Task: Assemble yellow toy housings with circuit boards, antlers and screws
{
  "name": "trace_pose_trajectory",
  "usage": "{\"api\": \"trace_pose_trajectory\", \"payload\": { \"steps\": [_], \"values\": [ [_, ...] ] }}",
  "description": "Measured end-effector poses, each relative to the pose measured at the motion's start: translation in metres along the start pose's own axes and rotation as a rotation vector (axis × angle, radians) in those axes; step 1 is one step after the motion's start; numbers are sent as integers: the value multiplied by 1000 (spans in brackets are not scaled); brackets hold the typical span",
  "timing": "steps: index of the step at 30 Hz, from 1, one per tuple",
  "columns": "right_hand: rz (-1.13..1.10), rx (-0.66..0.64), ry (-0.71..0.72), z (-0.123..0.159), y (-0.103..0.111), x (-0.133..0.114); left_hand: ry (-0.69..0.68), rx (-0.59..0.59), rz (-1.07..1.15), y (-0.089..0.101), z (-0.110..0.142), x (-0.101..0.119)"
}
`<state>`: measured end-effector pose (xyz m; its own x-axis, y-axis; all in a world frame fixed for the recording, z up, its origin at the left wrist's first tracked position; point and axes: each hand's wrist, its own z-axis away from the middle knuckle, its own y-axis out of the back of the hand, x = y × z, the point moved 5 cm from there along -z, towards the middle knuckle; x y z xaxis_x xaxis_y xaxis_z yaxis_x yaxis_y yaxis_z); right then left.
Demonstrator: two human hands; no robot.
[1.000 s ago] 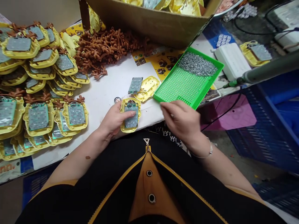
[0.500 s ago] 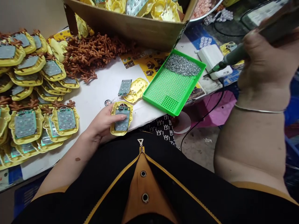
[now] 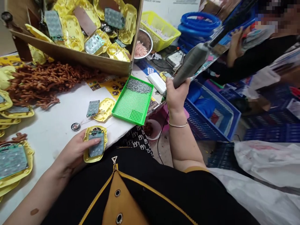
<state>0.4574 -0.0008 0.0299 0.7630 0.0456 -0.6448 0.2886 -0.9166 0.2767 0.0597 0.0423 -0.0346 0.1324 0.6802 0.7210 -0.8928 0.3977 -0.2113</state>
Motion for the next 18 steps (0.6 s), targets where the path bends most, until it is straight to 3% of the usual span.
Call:
{"api": "trace_pose_trajectory", "payload": {
  "steps": [3,10,14,18],
  "values": [
    [9,123,12,6,8,-20,5,15,16,-1,4,-1],
    [-160,90,-98,19,1,-36,7,45,25,-2,11,-1],
    [-341,-5,-179,25,-2,-57,-4,24,24,-2,10,-3],
    [-561,-167,-287,35,-2,-99,-4,6,37,-4,9,-6]
  ]
}}
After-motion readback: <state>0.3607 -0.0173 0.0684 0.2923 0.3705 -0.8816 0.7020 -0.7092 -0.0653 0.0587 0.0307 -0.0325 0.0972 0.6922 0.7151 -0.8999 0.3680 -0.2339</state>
